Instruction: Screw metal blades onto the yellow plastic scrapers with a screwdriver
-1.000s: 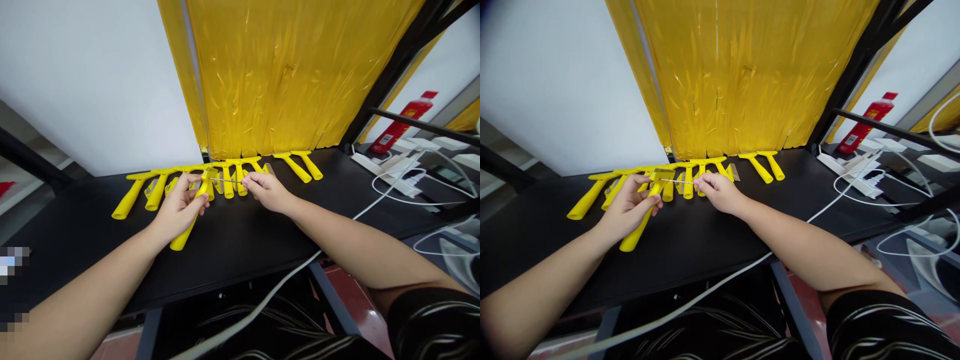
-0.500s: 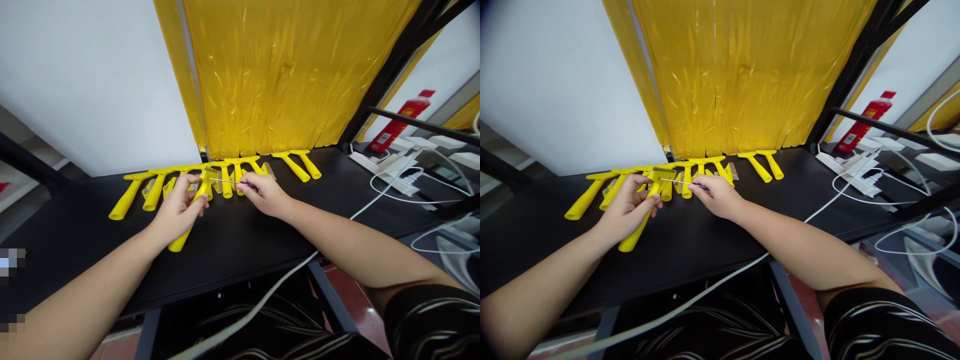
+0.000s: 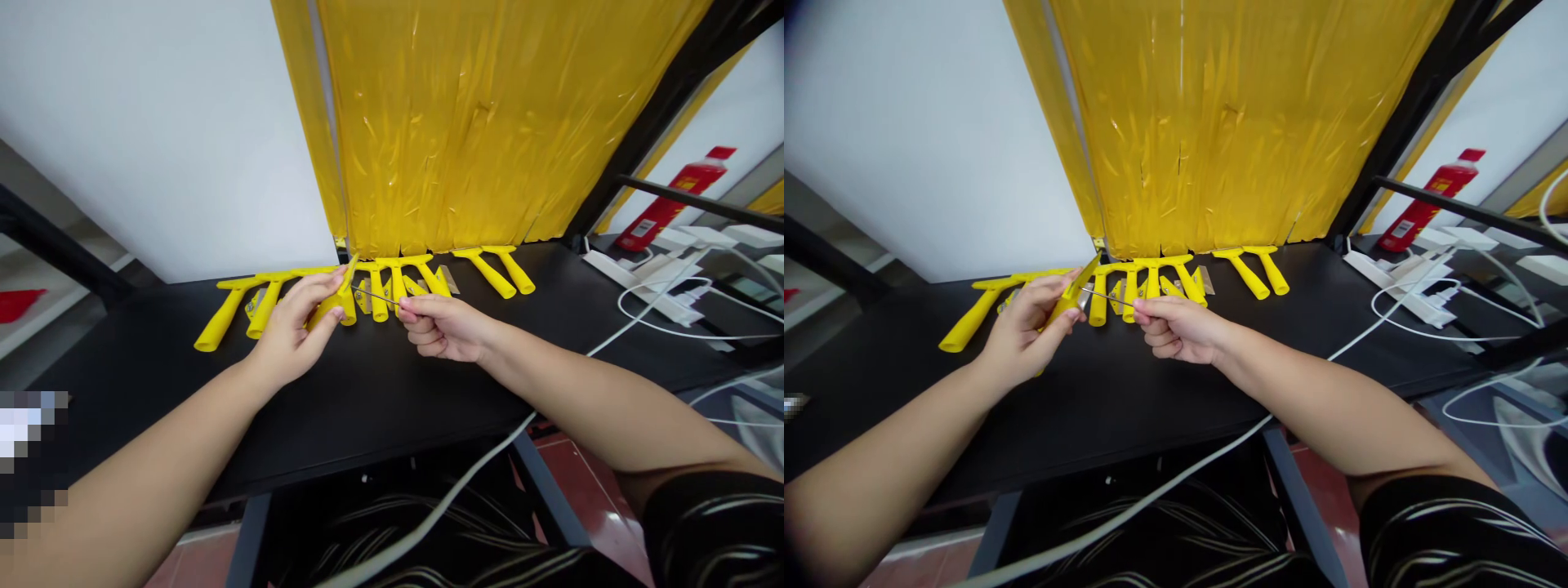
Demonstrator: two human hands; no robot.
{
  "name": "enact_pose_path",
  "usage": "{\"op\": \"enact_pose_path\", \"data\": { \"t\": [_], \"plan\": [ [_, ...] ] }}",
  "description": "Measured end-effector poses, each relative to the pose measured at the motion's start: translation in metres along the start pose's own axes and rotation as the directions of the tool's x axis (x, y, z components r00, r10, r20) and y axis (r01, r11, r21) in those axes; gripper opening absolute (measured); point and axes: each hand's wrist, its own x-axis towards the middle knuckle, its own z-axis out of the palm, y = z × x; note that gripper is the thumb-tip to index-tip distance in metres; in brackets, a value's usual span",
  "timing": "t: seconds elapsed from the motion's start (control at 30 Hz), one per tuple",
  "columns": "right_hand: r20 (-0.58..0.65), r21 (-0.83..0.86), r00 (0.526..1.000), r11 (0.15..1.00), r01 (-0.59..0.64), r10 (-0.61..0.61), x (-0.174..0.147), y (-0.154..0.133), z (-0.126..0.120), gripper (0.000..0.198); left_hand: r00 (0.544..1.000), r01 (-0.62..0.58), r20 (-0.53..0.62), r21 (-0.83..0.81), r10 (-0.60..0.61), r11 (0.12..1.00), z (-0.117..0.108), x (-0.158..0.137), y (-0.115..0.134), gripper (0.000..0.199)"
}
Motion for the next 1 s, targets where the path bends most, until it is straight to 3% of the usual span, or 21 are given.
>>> {"op": "enact_pose_path", "data": {
  "t": [0.07, 0.13, 0.23, 0.3, 0.37, 0.43, 0.53, 0.63, 0.8, 1.0],
  "plan": [
    [0.035, -0.002, 0.999, 1.0, -0.02, 0.02, 0.0, 0.0, 0.0, 0.038, 0.989, -0.149, 0.018, 0.04, 0.148, 0.988, -0.007, 0.004, -0.002, 0.05],
    [0.031, -0.052, 0.999, 0.998, -0.019, 0.021, 0.002, 0.002, 0.001, 0.038, 0.977, -0.214, 0.032, 0.056, 0.213, 0.975, -0.011, 0.006, -0.003, 0.057],
    [-0.075, -0.319, 0.987, 0.941, 0.111, -0.142, 0.006, 0.009, 0.0, 0.038, 0.99, -0.138, 0.026, -0.012, 0.139, 0.99, -0.008, 0.003, -0.004, 0.05],
    [-0.111, -0.62, 0.909, 0.743, 0.252, -0.401, 0.008, 0.012, -0.001, 0.034, 1.0, -0.009, 0.027, -0.074, 0.011, 0.997, -0.003, -0.001, -0.003, 0.04],
    [-0.031, -0.845, 0.794, 0.44, 0.303, -0.607, 0.007, 0.013, -0.002, 0.024, 0.991, 0.129, 0.047, -0.109, -0.125, 0.986, 0.003, -0.005, 0.002, 0.032],
    [0.064, -0.939, 0.733, 0.209, 0.275, -0.677, 0.004, 0.013, -0.002, 0.015, 0.971, 0.234, 0.072, -0.118, -0.227, 0.965, 0.006, -0.007, 0.008, 0.028],
    [0.141, -0.974, 0.707, 0.032, 0.226, -0.693, -0.001, 0.013, 0.002, 0.011, 0.965, 0.251, 0.099, -0.101, -0.241, 0.963, 0.007, -0.006, 0.018, 0.026],
    [0.181, -0.974, 0.704, -0.025, 0.226, -0.687, -0.001, 0.014, 0.004, 0.013, 0.974, 0.205, 0.119, -0.077, -0.195, 0.976, 0.005, -0.004, 0.024, 0.029],
    [0.199, -0.959, 0.72, 0.02, 0.284, -0.665, 0.002, 0.014, 0.001, 0.014, 0.968, 0.228, 0.12, -0.04, -0.222, 0.973, 0.004, -0.004, 0.025, 0.033],
    [0.196, -0.948, 0.698, 0.05, 0.315, -0.689, 0.002, 0.016, 0.0, 0.011, 0.977, 0.184, 0.113, -0.036, -0.179, 0.982, 0.001, -0.001, 0.028, 0.031]
  ]
}}
